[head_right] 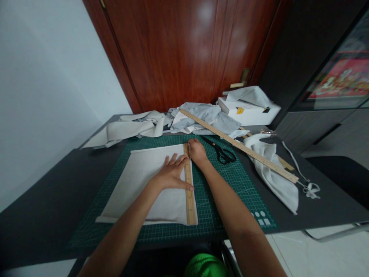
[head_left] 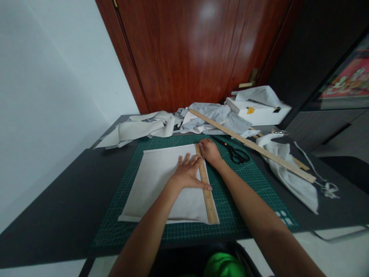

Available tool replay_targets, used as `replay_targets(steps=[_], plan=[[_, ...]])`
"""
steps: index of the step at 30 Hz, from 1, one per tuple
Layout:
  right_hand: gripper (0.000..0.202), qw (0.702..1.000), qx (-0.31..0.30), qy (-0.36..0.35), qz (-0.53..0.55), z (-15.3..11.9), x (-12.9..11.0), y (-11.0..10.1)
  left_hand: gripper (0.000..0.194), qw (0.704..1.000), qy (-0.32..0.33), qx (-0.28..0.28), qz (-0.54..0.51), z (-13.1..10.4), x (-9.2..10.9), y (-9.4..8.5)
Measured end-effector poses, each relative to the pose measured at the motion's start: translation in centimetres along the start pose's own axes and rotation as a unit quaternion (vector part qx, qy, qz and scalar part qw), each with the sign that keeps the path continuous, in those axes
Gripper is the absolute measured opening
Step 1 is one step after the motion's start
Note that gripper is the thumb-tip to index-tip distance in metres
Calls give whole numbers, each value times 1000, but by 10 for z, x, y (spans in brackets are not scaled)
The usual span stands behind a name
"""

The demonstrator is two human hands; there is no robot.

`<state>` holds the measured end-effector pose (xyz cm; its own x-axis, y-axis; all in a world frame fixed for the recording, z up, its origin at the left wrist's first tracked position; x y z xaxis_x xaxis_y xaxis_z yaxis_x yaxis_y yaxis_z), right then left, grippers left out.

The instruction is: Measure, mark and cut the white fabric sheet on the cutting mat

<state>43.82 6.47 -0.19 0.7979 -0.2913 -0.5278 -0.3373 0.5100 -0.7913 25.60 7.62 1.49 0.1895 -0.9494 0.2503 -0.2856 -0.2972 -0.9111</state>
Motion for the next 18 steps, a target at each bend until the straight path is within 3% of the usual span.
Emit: replay_targets(steps=[18], plan=[[37,998,-37,10,-47,4,-2,0,142,1000,-2,-4,3,0,-1,1]])
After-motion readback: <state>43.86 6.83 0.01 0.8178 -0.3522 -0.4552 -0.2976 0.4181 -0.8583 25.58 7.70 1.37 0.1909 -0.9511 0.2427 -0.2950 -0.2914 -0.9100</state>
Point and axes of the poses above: each hand's wrist, its own z-axis towards the middle knuckle, its own y-axis out of the palm, x = y × z, the point moved 7 cm from there along z, towards the middle knuckle, and after that the axes turned 11 degrees about -x, right-handed, at the moved point
